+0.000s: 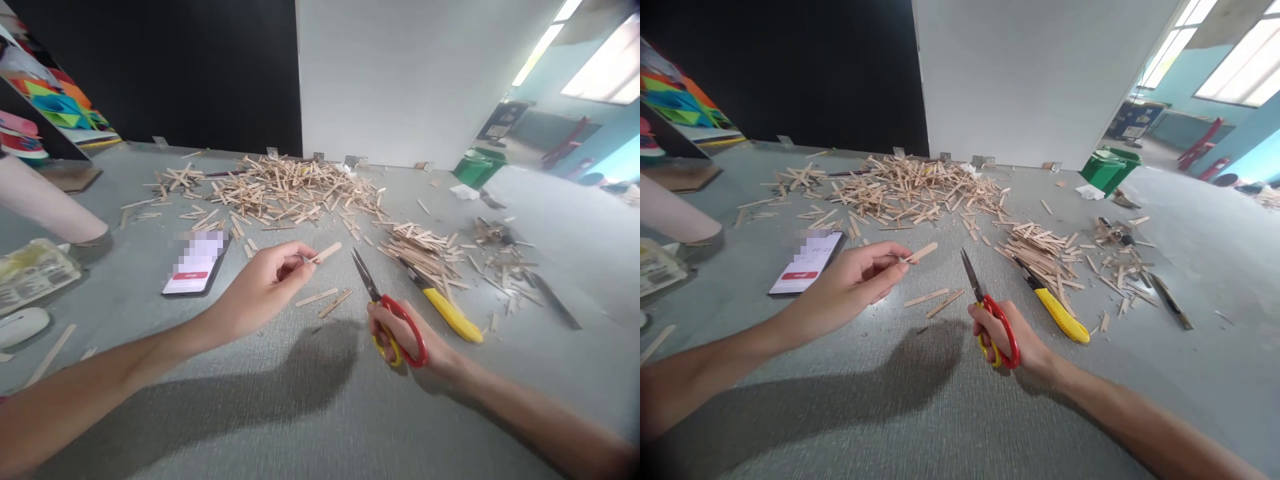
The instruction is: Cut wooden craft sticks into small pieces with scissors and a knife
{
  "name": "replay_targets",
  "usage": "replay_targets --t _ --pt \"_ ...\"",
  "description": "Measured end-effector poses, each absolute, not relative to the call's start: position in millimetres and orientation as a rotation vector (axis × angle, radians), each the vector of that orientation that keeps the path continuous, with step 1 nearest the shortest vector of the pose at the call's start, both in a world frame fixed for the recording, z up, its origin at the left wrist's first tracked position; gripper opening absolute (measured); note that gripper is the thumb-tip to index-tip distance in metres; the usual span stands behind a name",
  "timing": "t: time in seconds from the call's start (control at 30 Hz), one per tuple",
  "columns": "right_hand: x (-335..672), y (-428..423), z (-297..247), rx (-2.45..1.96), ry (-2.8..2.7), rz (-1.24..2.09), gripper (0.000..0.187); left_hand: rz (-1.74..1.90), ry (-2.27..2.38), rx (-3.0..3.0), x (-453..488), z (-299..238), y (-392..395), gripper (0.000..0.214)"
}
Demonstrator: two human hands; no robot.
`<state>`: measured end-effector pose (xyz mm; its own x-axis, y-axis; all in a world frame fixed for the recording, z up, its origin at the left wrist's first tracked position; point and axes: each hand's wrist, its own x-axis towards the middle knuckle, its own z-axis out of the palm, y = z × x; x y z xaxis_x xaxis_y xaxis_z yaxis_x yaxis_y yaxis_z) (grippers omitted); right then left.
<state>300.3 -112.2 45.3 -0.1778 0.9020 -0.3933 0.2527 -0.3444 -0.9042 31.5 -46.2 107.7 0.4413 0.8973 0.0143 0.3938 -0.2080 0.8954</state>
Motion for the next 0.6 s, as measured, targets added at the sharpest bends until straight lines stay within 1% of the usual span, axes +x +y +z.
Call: replay_targets --t 0.33,0.6 --pt "304 -120 33 -1.670 -1.468 1.437 0.065 0.600 1.087 1.819 27 118 -49 0.034" --pt "295 -129 41 -1.573 -1.550 1.414 0.059 0.595 1.050 1.870 23 123 -51 0.034"
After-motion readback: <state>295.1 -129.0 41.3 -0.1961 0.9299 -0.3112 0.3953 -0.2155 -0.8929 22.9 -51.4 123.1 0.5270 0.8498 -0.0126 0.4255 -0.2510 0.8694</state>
